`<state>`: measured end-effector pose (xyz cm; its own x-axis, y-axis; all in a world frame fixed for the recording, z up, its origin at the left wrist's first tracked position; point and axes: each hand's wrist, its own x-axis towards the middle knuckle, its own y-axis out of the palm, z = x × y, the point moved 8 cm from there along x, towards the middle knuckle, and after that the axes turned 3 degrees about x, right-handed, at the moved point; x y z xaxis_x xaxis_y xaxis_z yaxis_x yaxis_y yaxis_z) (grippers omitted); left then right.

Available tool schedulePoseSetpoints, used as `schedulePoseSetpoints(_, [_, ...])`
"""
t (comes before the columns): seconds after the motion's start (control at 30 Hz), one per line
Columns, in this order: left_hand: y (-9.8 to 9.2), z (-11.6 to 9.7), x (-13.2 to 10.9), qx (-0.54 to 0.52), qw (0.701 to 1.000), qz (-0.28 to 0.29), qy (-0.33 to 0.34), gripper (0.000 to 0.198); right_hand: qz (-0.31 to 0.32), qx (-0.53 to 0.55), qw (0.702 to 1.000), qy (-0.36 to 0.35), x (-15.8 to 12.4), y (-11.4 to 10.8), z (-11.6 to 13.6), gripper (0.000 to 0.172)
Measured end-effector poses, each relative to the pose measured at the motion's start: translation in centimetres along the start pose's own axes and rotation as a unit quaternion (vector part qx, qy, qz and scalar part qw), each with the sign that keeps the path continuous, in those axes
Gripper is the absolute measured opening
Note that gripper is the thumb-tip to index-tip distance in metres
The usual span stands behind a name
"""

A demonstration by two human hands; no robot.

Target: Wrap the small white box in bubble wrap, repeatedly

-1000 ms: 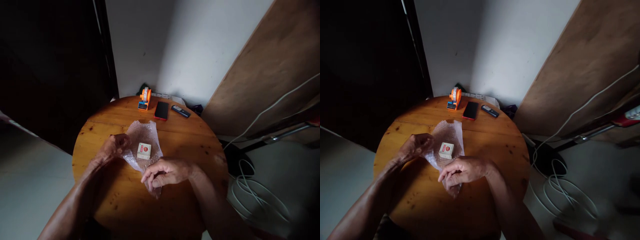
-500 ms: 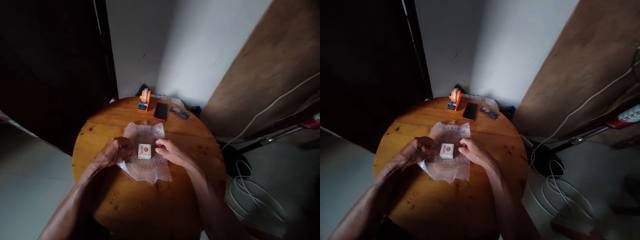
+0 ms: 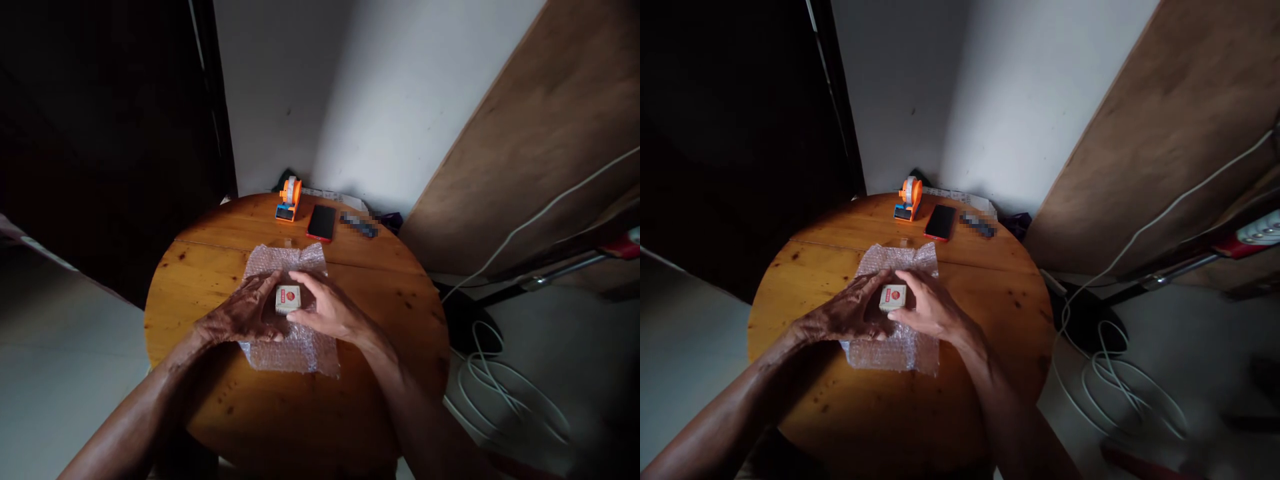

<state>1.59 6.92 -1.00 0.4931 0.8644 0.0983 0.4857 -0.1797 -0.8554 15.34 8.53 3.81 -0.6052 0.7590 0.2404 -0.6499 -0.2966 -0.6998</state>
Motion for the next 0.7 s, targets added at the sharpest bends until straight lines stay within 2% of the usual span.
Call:
schedulePoseSetpoints(0.07, [0.1,0.3,0.0,0.007,1.0,0.002,-0.006,0.122,0.006,-0.012,1.0,0.007,0.0,0.0,0.0,0.038])
schedulePoseSetpoints(0.13, [0.2,0.4,0.0,0.015,1.0,0.014,-0.009,0.121,-0.026,-0.01,0.999,0.042,-0.2,-1.4,-1.2,0.026])
schedulePoseSetpoints(0.2, [0.2,0.2,0.0,0.025,0.999,0.032,-0.004,0.12,-0.123,-0.014,0.99,0.073,-0.8,-4.7,-2.9,0.027])
schedulePoseSetpoints(0.27, [0.1,-0.1,0.1,0.041,0.998,0.045,0.0,0.118,-0.19,-0.087,0.967,0.145,-1.9,-7.9,-5.5,0.029])
schedulePoseSetpoints(0.33, [0.0,-0.2,0.1,0.062,0.997,0.048,0.002,0.114,-0.163,-0.173,0.941,0.239,-3.0,-9.5,-8.2,0.028])
schedulePoseSetpoints(0.4, [0.0,-0.4,0.2,0.079,0.996,0.041,0.019,0.11,-0.132,-0.215,0.933,0.257,-3.4,-10.1,-9.3,0.032])
schedulePoseSetpoints(0.47, [0.1,-0.7,0.1,0.085,0.995,0.03,0.042,0.109,-0.149,-0.211,0.946,0.197,-3.1,-10.2,-8.3,0.041])
schedulePoseSetpoints(0.53, [0.2,-0.7,0.1,0.083,0.995,0.023,0.05,0.107,-0.21,-0.175,0.957,0.099,-2.6,-10.0,-5.6,0.044])
schedulePoseSetpoints(0.6, [0.4,-0.6,0.1,0.081,0.996,0.024,0.043,0.103,-0.262,-0.131,0.956,0.016,-2.3,-9.3,-2.6,0.035])
schedulePoseSetpoints(0.63, [0.5,-0.5,0.1,0.08,0.996,0.026,0.036,0.102,-0.257,-0.102,0.961,-0.018,-2.0,-8.5,-1.3,0.03])
schedulePoseSetpoints(0.7, [0.7,-0.5,0.1,0.077,0.996,0.029,0.027,0.101,-0.208,-0.05,0.974,-0.071,-1.4,-6.4,0.8,0.025])
